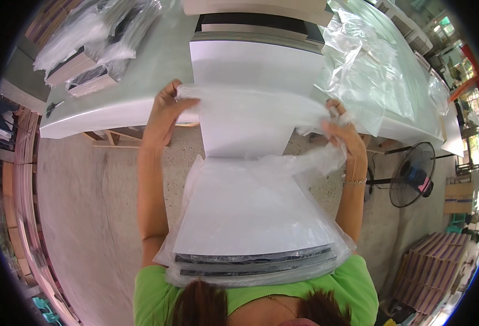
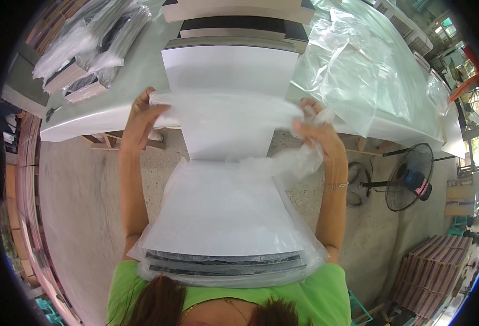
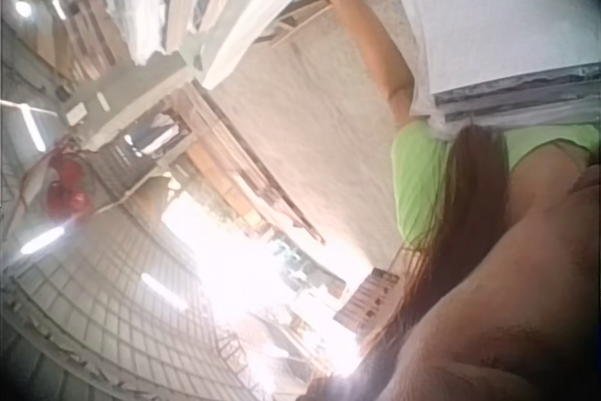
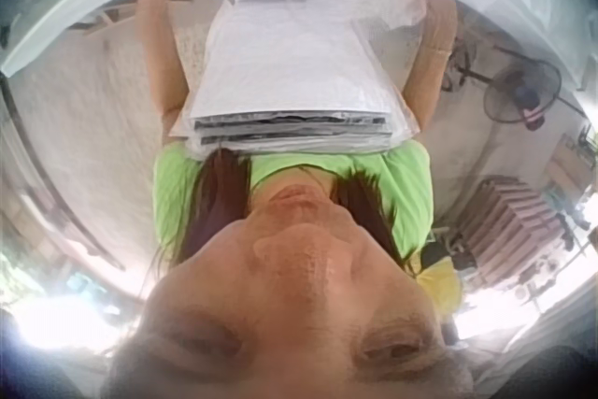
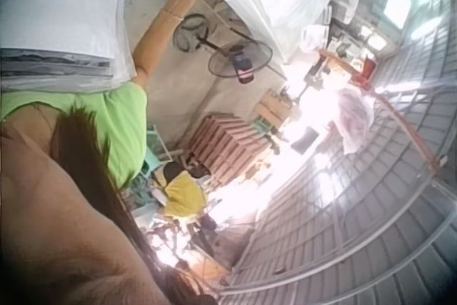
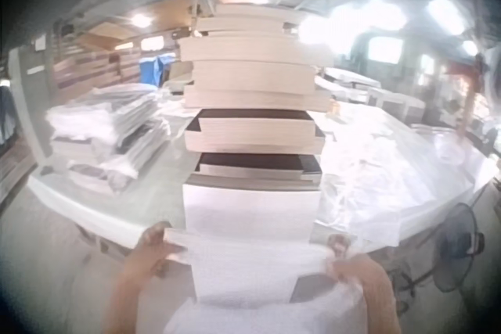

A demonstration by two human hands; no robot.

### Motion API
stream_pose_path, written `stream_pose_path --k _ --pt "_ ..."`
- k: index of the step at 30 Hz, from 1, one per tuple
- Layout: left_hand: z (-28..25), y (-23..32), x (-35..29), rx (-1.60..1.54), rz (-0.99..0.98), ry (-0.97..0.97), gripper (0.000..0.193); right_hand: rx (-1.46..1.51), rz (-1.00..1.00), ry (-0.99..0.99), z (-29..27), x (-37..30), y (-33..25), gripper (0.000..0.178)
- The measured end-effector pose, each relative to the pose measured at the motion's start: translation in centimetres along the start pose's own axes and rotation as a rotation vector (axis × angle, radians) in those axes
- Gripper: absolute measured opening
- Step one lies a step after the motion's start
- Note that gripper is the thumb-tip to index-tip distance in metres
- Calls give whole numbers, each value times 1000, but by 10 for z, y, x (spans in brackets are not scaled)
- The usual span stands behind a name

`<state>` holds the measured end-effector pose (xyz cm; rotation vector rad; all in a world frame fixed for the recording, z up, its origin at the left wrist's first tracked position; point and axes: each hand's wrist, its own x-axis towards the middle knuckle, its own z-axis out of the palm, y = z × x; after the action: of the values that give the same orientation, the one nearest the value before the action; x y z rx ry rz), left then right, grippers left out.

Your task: The person places items into plastic bags and folds the ends of the bags. They handle individual items from a stack, sliding each into a clear plastic sleeve and tucking the top flap down.

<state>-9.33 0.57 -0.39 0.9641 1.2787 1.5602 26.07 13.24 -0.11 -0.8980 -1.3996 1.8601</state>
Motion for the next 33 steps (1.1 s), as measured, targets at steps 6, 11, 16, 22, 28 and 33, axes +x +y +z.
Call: stream_pose_path --k 6,11,16,22,28,33 --pt "33 20 37 686 608 421 35 -264 -543 491 33 42 -14 35" --pt "41 28 35 970 642 406 65 -581 -706 717 53 57 -29 31" --pt "37 41 3 901 658 402 64 -458 -688 543 36 55 -27 31" --pt "20 57 -20 -149 148 128 50 470 -300 165 26 23 -32 33" --pt "-20 9 -43 -458 -122 -226 44 932 55 -143 9 7 15 23" --pt "-47 -96 -64 -503 -513 -71 24 531 295 -149 -54 -18 125 6"
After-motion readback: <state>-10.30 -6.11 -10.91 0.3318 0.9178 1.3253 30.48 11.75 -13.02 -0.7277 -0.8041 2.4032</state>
